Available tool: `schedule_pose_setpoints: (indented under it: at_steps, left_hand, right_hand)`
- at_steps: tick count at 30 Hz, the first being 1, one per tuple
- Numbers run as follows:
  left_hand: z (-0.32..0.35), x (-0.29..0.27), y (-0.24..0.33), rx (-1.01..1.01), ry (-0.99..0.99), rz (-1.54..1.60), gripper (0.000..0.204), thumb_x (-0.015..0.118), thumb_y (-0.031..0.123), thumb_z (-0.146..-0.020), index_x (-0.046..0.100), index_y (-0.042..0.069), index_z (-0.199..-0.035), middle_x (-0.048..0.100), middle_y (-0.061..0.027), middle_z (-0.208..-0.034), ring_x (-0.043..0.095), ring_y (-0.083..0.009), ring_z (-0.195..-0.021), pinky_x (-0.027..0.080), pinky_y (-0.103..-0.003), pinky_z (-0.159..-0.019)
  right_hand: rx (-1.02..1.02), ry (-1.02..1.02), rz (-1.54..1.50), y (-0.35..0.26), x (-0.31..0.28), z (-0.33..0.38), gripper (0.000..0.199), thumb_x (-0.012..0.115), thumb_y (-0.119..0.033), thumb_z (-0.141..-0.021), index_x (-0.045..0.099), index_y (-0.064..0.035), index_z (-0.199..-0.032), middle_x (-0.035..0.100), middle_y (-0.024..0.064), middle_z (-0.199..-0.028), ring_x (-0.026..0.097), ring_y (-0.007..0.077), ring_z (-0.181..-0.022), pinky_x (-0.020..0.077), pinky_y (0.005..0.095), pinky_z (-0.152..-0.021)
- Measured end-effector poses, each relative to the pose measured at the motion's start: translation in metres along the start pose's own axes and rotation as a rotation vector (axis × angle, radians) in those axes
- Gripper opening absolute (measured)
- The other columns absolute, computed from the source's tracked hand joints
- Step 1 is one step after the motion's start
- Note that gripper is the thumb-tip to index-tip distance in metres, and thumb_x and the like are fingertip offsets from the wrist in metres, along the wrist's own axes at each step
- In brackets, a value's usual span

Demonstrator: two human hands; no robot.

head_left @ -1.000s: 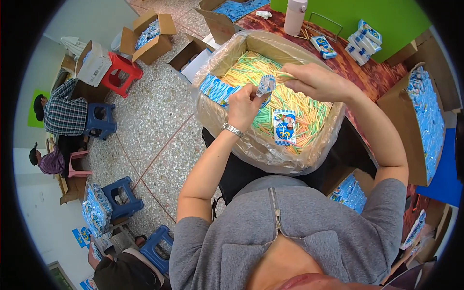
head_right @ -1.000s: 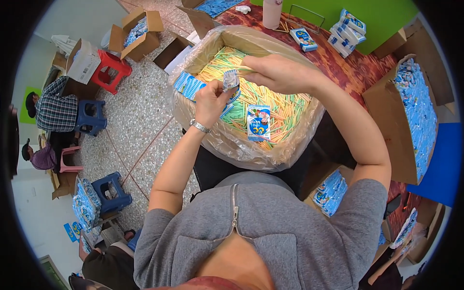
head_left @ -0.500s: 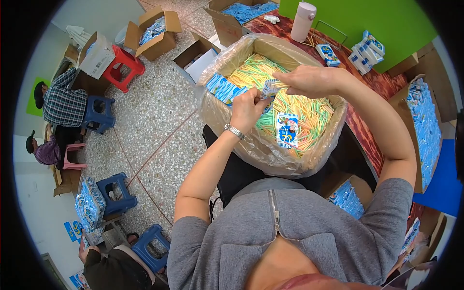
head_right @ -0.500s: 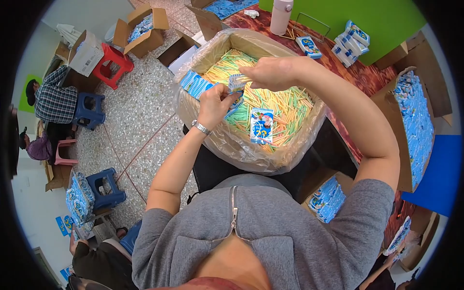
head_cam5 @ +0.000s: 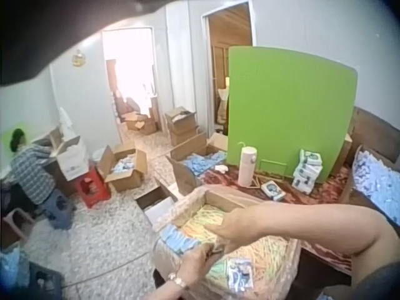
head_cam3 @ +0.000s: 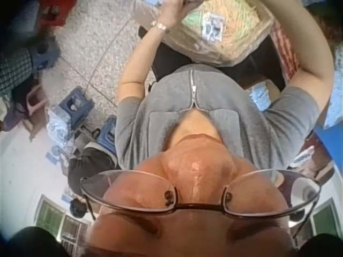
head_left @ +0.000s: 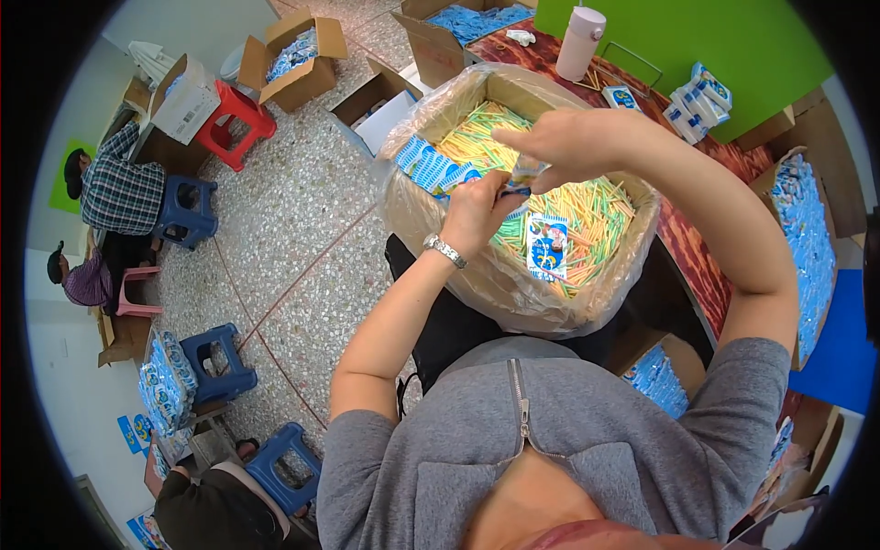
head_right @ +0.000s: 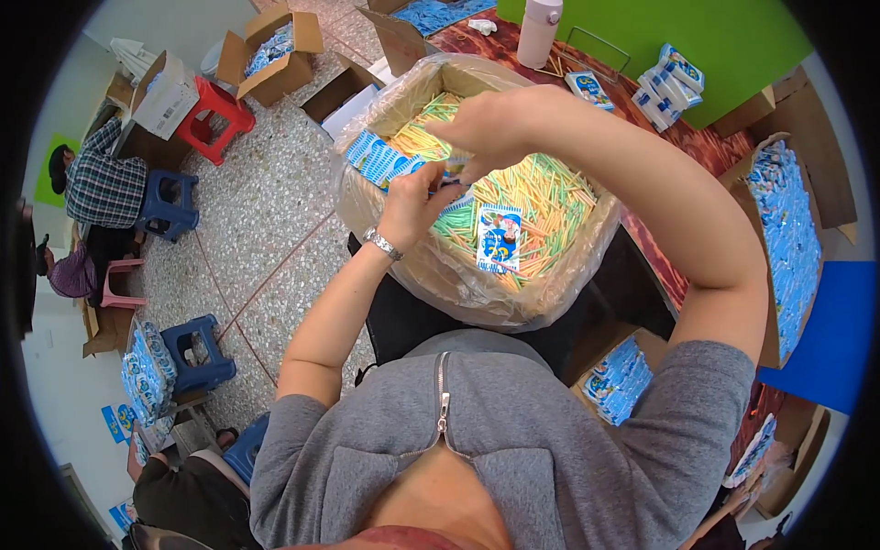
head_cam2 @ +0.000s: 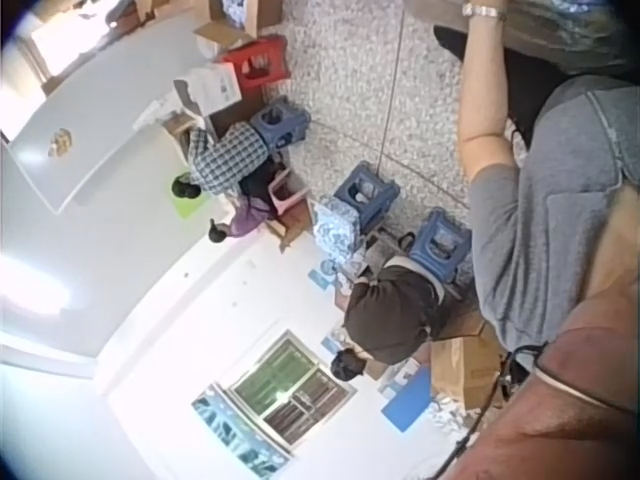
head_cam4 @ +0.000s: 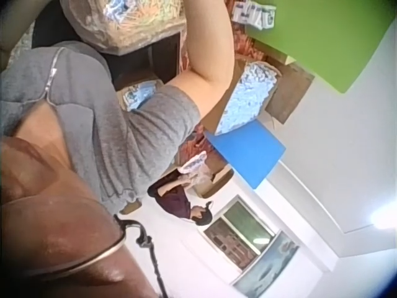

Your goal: Pack small blue packets into a cardboard box containing shredded paper material.

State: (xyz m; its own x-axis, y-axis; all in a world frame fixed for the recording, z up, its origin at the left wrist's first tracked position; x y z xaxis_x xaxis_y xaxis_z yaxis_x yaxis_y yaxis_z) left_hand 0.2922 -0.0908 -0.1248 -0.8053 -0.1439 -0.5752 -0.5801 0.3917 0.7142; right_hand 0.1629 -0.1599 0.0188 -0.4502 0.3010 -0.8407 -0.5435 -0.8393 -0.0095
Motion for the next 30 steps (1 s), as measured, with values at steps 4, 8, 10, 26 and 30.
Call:
schedule_pose_setpoints:
  at_steps: [4, 8, 10, 26, 30]
  left_hand:
    - [0.002, -0.002, -0.005, -0.05, -0.034, 0.032, 0.025, 0.075, 0.019, -0.079, 0.062, 0.001, -0.088, 0.064, -0.0165, -0.07, 0.064, -0.0304, -0.061, 0.048, -0.038, -0.056]
    - [0.005, 0.004, -0.018, -0.054, 0.005, 0.157, 0.024, 0.074, 0.019, -0.079, 0.061, 0.001, -0.087, 0.064, -0.017, -0.071, 0.064, -0.0307, -0.062, 0.048, -0.037, -0.056]
    - [0.003, 0.004, -0.018, -0.033, 0.041, 0.189, 0.022, 0.072, 0.017, -0.081, 0.061, 0.0, -0.086, 0.064, -0.0177, -0.071, 0.064, -0.0312, -0.062, 0.048, -0.038, -0.056]
    - [0.033, -0.024, 0.002, 0.323, 0.015, -0.178, 0.018, 0.067, 0.009, -0.082, 0.063, 0.005, -0.098, 0.065, -0.0124, -0.086, 0.063, -0.0305, -0.08, 0.051, -0.04, -0.069]
    - [0.042, 0.002, -0.013, 0.225, -0.276, -0.325, 0.016, 0.065, 0.019, -0.085, 0.059, 0.004, -0.089, 0.064, -0.0137, -0.084, 0.062, -0.032, -0.084, 0.052, -0.042, -0.07]
  right_hand:
    - [-0.225, 0.506, -0.163, 0.032, 0.018, 0.007, 0.075, 0.068, -0.032, -0.087, 0.032, -0.0063, -0.147, 0.062, 0.0208, -0.099, 0.063, 0.0319, -0.078, 0.0517, 0.0403, -0.069]
    - [-0.166, 0.492, -0.556, 0.028, 0.042, 0.006, 0.069, 0.068, -0.028, -0.088, 0.035, -0.0085, -0.146, 0.062, 0.0186, -0.099, 0.063, 0.0276, -0.074, 0.0511, 0.0349, -0.066]
    - [-0.153, 0.55, -0.761, 0.027, 0.048, 0.003, 0.058, 0.069, -0.029, -0.086, 0.048, -0.006, -0.136, 0.064, 0.0204, -0.099, 0.067, 0.0274, -0.081, 0.0516, 0.0364, -0.071]
    - [-0.207, 0.877, -0.569, 0.005, 0.138, -0.088, 0.013, 0.065, -0.012, -0.085, 0.063, -0.0073, -0.097, 0.063, 0.0108, -0.092, 0.063, 0.0292, -0.086, 0.0513, 0.0375, -0.076]
    - [-0.075, 0.924, -0.906, -0.013, 0.138, -0.083, 0.02, 0.068, -0.014, -0.082, 0.064, -0.0068, -0.101, 0.064, 0.0121, -0.094, 0.063, 0.0299, -0.088, 0.0515, 0.0376, -0.077]
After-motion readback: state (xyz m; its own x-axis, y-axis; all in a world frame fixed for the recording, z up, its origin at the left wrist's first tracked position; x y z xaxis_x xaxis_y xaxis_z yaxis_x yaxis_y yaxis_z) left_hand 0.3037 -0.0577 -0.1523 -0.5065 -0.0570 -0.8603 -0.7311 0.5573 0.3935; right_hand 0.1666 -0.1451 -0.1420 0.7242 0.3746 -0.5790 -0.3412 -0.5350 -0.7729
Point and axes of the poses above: each hand's wrist, its own z-axis away from the middle knuckle, its own x-axis out of the palm, y = z × x, the point moved 2 cm from there along -z, towards the middle knuckle
